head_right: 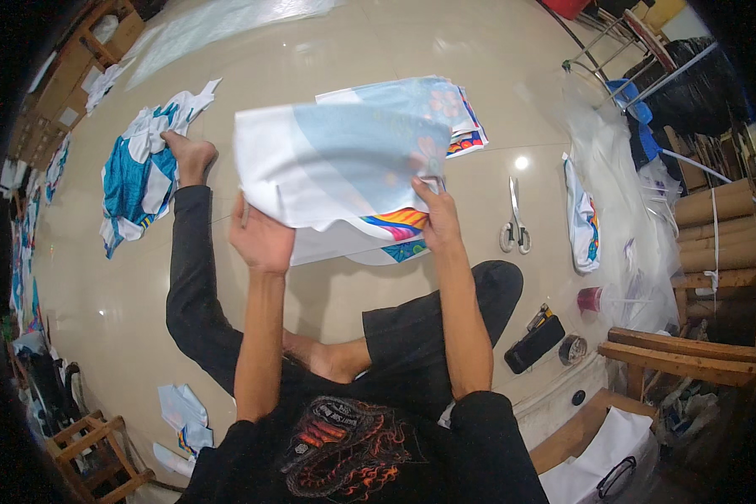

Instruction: The person sits on the floor and cuts a large piece of patterned fabric into smaller rectangular pieces using scissors. They repeatedly fold the fabric, cut along the edges, and set the cut pieces aside.

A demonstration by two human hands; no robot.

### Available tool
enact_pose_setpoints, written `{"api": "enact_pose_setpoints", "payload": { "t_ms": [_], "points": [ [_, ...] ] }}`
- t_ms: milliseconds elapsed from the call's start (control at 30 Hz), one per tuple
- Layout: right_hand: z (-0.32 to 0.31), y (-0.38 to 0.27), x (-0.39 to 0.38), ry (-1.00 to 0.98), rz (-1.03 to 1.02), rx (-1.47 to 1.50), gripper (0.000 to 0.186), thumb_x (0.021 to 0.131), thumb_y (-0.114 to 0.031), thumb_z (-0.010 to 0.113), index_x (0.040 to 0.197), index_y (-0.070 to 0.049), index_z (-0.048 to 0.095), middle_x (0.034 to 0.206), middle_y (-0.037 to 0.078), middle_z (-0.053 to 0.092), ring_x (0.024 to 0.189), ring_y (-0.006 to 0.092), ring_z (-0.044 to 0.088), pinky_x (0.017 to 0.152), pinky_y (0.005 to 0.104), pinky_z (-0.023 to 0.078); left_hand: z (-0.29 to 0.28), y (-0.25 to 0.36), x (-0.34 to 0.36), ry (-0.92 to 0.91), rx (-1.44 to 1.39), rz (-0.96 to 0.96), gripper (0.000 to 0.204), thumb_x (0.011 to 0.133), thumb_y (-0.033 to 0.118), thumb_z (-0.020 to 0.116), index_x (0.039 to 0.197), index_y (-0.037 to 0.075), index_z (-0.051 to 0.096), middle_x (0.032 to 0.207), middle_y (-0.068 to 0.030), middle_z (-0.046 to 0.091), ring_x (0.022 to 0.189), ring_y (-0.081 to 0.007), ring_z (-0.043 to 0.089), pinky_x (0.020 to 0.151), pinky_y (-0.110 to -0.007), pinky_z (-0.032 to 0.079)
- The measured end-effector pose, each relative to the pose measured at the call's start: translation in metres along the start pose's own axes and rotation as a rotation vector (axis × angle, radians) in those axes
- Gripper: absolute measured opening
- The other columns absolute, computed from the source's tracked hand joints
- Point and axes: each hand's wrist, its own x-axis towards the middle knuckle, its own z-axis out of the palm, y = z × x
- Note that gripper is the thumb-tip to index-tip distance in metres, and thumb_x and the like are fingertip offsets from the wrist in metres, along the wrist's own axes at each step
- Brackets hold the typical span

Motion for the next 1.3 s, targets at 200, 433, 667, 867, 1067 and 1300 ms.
{"api": "enact_pose_setpoints", "payload": {
  "t_ms": [200,433,667,867,1067,1300],
  "points": [
    [-0.078,0.040,0.032,0.292,0.005,-0.786,0.046,0.090,-0.037,0.080,0.112,0.003,0.071,0.096,0.015,0.074,0.088,0.0274,0.073,0.078,0.0393,0.055,-0.156,-0.031,-0.004,0.249,0.255,-0.168,0.070,0.105,0.048,0.049,0.160,0.008,0.034,0.155,-0.0104,0.046,0.138,-0.0292,0.049,0.116,-0.045,0.038],
    [-0.093,0.058,0.037,0.528,-0.361,-1.396,0.045,0.092,-0.038,0.074,0.106,0.004,0.066,0.104,0.028,0.071,0.101,0.0445,0.069,0.086,0.0493,0.051,-0.118,-0.044,0.013,0.187,1.274,-0.187,0.062,0.101,0.014,0.059,0.160,0.009,0.040,0.134,-0.0146,0.061,0.111,-0.0175,0.062,0.092,-0.032,0.051],
    [-0.083,0.041,0.041,0.305,-0.355,-1.094,0.039,0.089,-0.012,0.073,0.122,0.000,0.056,0.118,0.030,0.069,0.113,0.0476,0.065,0.099,0.0499,0.048,-0.134,-0.015,0.028,0.190,1.528,0.111,0.053,0.099,0.001,0.048,0.150,0.007,0.056,0.161,-0.0330,0.039,0.149,-0.0416,0.041,0.118,-0.041,0.037],
    [-0.071,0.053,0.029,0.451,-0.255,-1.374,0.051,0.089,-0.025,0.077,0.129,-0.001,0.056,0.122,0.024,0.068,0.118,0.0428,0.063,0.099,0.0515,0.048,-0.163,-0.003,0.014,0.175,1.897,0.336,0.058,0.098,0.015,0.062,0.152,0.001,0.048,0.154,-0.0299,0.045,0.145,-0.0451,0.041,0.117,-0.049,0.037],
    [-0.109,0.052,0.046,0.402,-0.342,-1.636,0.046,0.089,-0.038,0.078,0.110,0.001,0.067,0.109,0.020,0.068,0.107,0.0414,0.063,0.090,0.0533,0.050,-0.159,-0.019,0.030,0.441,2.277,0.173,0.039,0.098,0.032,0.069,0.124,0.004,0.060,0.126,-0.0201,0.058,0.120,-0.0376,0.053,0.099,-0.050,0.043],
    [-0.079,0.033,0.033,0.257,-0.156,-0.406,0.033,0.094,-0.011,0.073,0.122,-0.001,0.058,0.099,0.015,0.072,0.093,0.0229,0.070,0.081,0.0365,0.056,-0.144,-0.007,0.039,0.344,1.487,0.074,0.020,0.108,0.018,0.054,0.120,0.002,0.055,0.101,-0.0087,0.064,0.085,-0.0166,0.053,0.082,-0.033,0.044]
  ]
}}
